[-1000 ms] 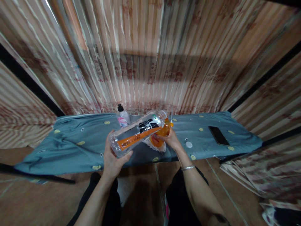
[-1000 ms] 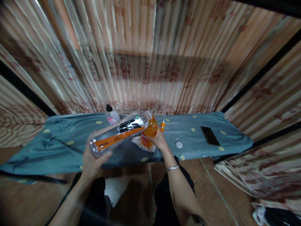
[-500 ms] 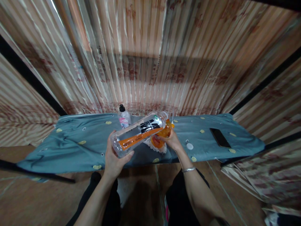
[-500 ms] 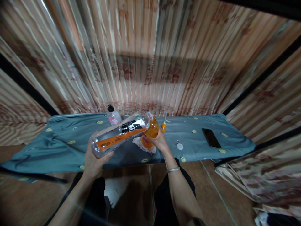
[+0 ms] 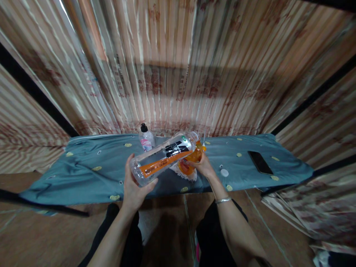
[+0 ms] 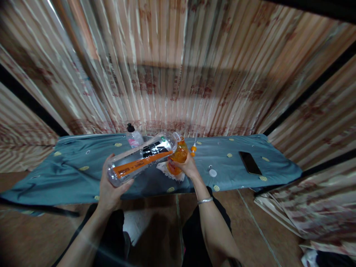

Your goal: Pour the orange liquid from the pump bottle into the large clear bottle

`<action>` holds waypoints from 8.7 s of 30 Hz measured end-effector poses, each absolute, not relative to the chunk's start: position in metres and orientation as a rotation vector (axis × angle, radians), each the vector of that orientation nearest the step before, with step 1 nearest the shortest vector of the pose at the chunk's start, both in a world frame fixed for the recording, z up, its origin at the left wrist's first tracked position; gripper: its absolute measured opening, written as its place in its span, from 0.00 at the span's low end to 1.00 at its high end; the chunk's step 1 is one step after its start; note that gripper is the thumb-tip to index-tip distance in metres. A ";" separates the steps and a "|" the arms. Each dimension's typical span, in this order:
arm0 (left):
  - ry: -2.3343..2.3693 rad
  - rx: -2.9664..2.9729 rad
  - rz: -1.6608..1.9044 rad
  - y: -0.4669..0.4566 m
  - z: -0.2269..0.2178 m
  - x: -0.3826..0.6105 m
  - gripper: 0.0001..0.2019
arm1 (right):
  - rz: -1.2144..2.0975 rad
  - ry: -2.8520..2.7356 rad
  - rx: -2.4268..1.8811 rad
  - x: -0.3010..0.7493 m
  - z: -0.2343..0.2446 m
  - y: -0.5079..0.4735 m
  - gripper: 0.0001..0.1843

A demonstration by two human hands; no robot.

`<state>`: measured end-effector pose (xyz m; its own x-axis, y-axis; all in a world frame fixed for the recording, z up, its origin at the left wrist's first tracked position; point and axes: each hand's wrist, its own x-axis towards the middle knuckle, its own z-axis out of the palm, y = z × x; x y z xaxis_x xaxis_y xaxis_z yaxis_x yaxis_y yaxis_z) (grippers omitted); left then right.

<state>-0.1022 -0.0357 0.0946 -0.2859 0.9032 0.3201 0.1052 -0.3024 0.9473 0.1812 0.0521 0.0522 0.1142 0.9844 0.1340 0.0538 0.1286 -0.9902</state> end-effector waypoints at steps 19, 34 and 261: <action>1.313 1.347 1.675 -0.035 0.092 -0.104 0.58 | 0.958 -1.266 -1.250 0.185 0.045 0.055 0.44; 1.330 1.361 1.656 -0.036 0.097 -0.103 0.55 | 0.956 -1.252 -1.246 0.186 0.040 0.058 0.46; 1.304 1.356 1.700 -0.038 0.105 -0.098 0.46 | 1.026 -1.274 -1.216 0.184 0.057 0.050 0.40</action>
<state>-0.0983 -0.0379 0.1051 -0.3009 0.8831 0.3599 0.1190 -0.3397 0.9330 0.1843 0.0502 0.0569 0.0654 0.9903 0.1227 0.0917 0.1165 -0.9890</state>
